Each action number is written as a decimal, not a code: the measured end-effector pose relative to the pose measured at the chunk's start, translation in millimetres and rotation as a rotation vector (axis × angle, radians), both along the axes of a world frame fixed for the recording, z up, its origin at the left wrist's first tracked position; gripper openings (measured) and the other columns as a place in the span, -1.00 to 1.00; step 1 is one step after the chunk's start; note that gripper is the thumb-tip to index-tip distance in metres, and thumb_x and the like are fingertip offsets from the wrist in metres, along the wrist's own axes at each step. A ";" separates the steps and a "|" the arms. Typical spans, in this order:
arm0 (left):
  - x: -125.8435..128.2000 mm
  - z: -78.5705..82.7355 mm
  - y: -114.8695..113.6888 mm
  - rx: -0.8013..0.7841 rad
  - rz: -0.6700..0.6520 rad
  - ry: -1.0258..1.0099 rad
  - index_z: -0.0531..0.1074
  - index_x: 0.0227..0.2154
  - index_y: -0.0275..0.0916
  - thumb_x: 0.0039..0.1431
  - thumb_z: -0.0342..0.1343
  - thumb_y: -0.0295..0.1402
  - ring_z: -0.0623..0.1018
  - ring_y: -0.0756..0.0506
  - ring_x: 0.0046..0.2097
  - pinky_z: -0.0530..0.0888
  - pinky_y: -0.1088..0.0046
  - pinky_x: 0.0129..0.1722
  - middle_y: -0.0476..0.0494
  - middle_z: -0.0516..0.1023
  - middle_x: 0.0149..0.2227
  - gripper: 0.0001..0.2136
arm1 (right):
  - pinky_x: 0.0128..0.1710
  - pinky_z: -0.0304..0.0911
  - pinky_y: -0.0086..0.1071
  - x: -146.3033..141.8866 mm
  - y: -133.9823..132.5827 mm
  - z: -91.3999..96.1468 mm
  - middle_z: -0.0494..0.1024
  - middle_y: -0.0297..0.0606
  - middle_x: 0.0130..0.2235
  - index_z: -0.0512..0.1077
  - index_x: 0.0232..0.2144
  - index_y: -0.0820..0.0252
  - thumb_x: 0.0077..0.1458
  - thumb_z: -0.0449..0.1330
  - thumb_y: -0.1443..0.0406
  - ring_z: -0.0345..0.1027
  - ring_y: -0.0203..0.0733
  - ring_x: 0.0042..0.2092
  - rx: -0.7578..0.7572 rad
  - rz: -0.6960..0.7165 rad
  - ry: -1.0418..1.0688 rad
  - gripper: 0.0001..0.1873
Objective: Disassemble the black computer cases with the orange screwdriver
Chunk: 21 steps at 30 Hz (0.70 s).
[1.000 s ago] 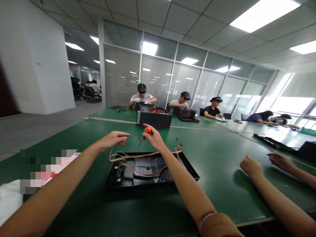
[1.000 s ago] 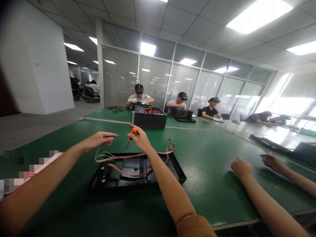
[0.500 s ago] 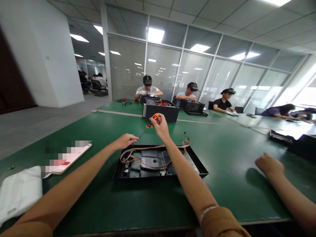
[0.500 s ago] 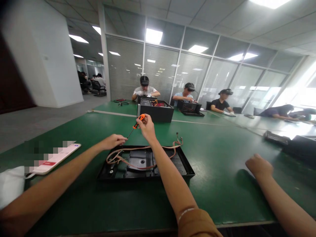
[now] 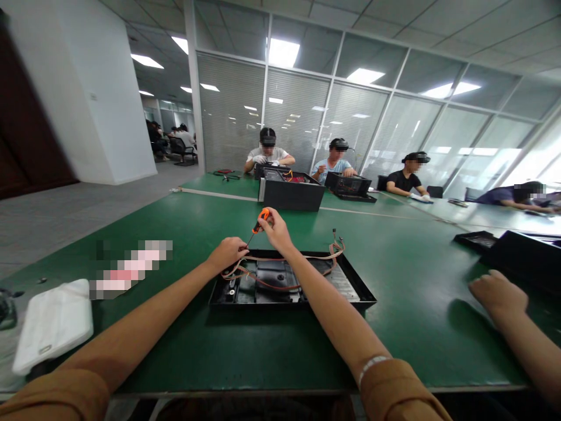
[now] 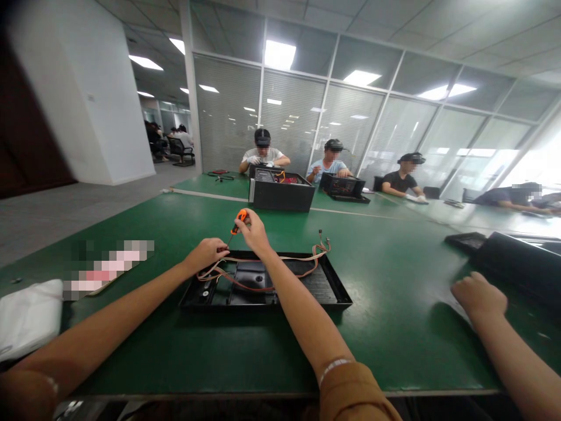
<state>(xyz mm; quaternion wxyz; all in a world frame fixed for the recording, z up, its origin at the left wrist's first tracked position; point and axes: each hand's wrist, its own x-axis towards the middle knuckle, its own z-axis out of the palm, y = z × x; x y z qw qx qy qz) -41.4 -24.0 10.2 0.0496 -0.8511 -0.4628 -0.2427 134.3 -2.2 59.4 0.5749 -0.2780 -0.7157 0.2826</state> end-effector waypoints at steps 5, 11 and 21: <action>0.7 -1.3 1.4 -0.008 0.002 0.008 0.45 -0.58 -0.28 0.02 0.02 -0.29 0.40 -0.03 -0.44 0.24 0.48 -0.36 -0.13 0.45 -0.51 -0.79 | -0.40 0.33 -0.49 0.3 1.0 -3.9 0.33 -0.32 -0.34 0.24 -0.09 0.18 -0.04 0.11 0.22 0.27 -0.38 -0.41 0.008 0.039 -0.055 -0.59; -1.6 -1.9 3.0 0.013 0.031 0.052 0.48 -0.56 -0.28 0.04 -0.03 -0.28 0.41 -0.03 -0.47 0.21 0.49 -0.41 -0.14 0.48 -0.53 -0.76 | -0.36 0.33 -0.47 2.4 -2.0 -2.2 0.32 -0.31 -0.30 0.25 -0.07 0.17 -0.05 0.13 0.20 0.27 -0.36 -0.36 0.077 0.048 -0.102 -0.55; 1.9 1.2 -1.9 -0.041 0.023 -0.081 0.49 -0.50 -0.28 -0.02 0.00 -0.30 0.42 0.00 -0.47 0.24 0.54 -0.41 -0.09 0.51 -0.51 -0.80 | -0.52 0.22 -0.57 -0.2 -12.1 2.0 0.32 -0.35 -0.35 0.23 -0.03 0.15 -0.03 0.05 0.29 0.16 -0.49 -0.54 0.155 0.061 -0.195 -0.56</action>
